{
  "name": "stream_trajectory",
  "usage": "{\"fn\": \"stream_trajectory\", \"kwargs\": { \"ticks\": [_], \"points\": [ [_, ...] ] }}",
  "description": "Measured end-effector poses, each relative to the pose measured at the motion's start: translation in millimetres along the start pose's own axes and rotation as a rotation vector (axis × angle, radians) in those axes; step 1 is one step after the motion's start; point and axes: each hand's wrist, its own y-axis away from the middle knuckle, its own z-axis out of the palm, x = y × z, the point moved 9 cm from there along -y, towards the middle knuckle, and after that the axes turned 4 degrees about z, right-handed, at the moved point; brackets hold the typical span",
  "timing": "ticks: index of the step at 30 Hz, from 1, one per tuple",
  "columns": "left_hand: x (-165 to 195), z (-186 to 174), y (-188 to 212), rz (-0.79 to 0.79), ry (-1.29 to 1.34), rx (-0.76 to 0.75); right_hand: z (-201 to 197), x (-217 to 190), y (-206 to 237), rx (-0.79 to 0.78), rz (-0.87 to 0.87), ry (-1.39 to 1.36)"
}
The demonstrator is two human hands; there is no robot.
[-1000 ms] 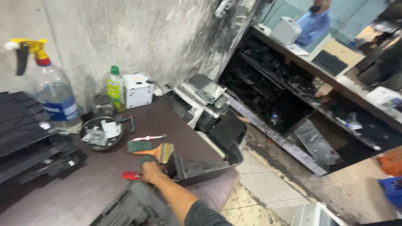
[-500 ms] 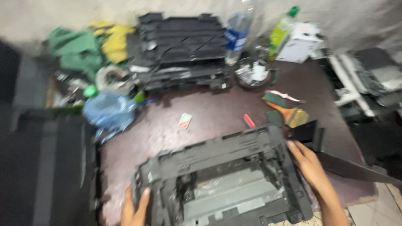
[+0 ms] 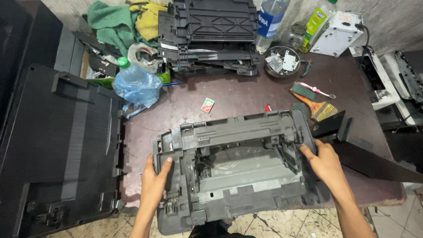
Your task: The person disassembles a printer component on a cluttered workbench. They use a screwdriver to remove screws and a pair of scissors to pry off plastic covers, separating the housing into multiple pieces.
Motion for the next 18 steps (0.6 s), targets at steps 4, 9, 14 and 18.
{"fn": "stream_trajectory", "kwargs": {
  "ticks": [4,9,14,18],
  "points": [
    [3.9,-1.1,0.7,0.054,0.036,0.01,-14.0,-21.4,19.4,0.094,-0.072,0.029],
    [5.8,2.7,-3.3,0.151,-0.011,0.001,-15.2,-23.7,24.3,0.049,-0.098,-0.106],
    [4.8,0.6,-1.1,0.109,-0.052,0.026,-18.6,-22.6,22.5,0.045,-0.085,-0.09],
    [3.8,-4.0,5.9,0.041,-0.097,0.066,-21.8,-27.8,28.9,0.041,-0.008,-0.076]
  ]
}}
